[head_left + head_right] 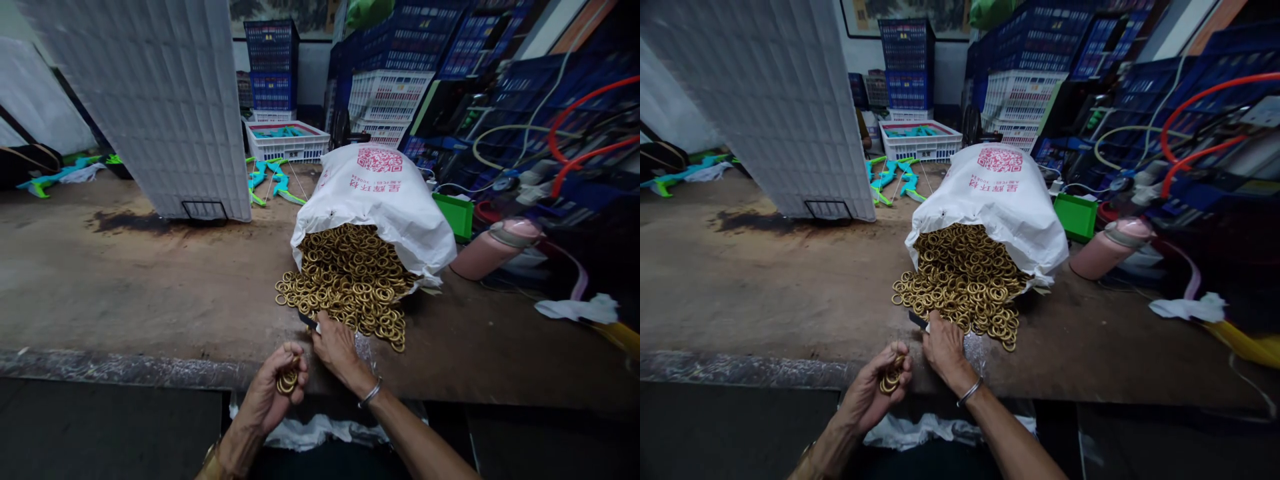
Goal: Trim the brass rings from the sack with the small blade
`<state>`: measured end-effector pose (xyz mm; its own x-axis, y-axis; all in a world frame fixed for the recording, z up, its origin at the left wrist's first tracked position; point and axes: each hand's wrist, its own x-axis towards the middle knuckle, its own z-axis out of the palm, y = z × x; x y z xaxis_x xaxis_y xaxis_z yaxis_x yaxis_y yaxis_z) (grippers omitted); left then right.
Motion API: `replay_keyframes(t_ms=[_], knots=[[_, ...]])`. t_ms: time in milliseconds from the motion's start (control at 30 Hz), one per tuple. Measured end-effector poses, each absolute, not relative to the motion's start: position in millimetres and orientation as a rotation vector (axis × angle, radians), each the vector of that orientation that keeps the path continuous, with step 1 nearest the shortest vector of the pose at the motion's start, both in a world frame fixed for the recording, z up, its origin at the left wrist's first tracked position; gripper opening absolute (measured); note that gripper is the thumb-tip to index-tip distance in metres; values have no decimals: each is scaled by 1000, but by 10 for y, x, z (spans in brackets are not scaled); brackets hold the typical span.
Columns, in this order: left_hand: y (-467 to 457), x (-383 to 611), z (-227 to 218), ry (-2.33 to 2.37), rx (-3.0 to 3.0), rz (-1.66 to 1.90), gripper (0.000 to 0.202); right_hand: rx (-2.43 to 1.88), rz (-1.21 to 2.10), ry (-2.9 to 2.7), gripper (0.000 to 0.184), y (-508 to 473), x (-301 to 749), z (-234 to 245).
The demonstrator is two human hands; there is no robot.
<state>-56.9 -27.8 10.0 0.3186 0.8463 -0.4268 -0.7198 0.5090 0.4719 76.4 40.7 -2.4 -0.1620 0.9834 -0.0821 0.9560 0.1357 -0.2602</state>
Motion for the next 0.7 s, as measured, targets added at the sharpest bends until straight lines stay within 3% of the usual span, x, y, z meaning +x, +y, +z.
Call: replay_keyframes(t_ms=[167,700], knots=[[-211,-536,40,737,169,1058,19,-1798,381,-2248,17,340,927,-79],[-45,-259,61,1009,457,1119,36,-1367,808,-1908,13,166,1167,2]])
